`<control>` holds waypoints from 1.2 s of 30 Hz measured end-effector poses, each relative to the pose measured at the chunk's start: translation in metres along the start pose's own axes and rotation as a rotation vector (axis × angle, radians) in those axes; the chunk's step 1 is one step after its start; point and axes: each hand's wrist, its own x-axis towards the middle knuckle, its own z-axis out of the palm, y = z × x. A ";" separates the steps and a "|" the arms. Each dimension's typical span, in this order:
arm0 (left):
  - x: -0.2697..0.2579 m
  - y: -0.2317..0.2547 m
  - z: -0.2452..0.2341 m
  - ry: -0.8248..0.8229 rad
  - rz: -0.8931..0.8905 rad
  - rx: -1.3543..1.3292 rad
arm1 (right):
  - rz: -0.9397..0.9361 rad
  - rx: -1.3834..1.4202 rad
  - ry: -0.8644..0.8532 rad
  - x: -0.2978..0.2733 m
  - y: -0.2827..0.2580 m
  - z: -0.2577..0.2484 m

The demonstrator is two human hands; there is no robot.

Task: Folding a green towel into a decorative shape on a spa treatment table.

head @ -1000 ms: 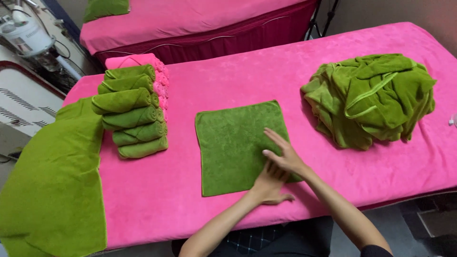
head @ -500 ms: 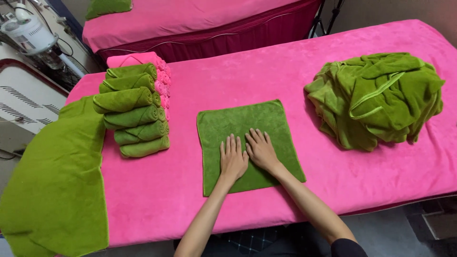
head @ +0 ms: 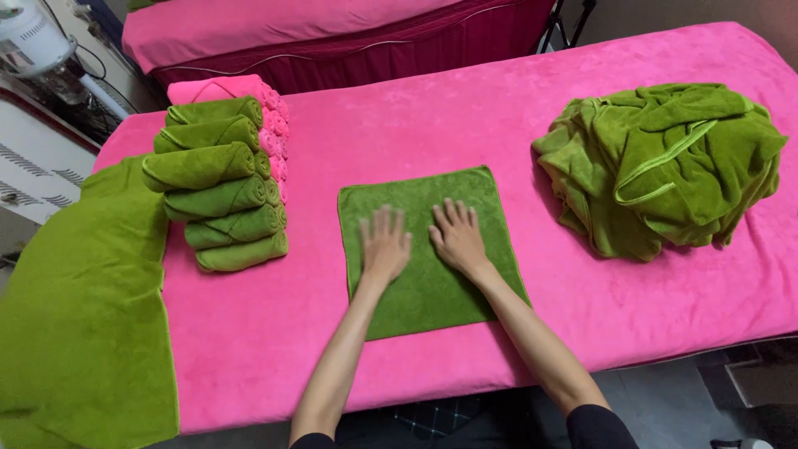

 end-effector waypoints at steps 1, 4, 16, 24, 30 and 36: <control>0.007 0.008 0.010 -0.042 0.122 -0.042 | -0.050 0.045 -0.045 0.004 -0.005 0.002; 0.029 0.019 0.023 -0.086 0.237 -0.073 | -0.088 0.082 -0.105 0.021 -0.004 0.005; 0.086 -0.032 0.000 -0.057 0.076 -0.134 | 0.124 0.042 -0.235 0.076 0.037 -0.012; 0.101 -0.088 0.021 0.140 -0.141 -0.309 | 0.306 0.089 -0.116 0.092 0.072 -0.009; 0.116 -0.101 0.032 0.317 -0.174 -0.338 | -0.049 -0.097 0.309 0.097 0.047 0.013; 0.116 -0.114 0.022 0.284 -0.224 -0.394 | -0.278 0.141 0.013 0.122 -0.022 0.033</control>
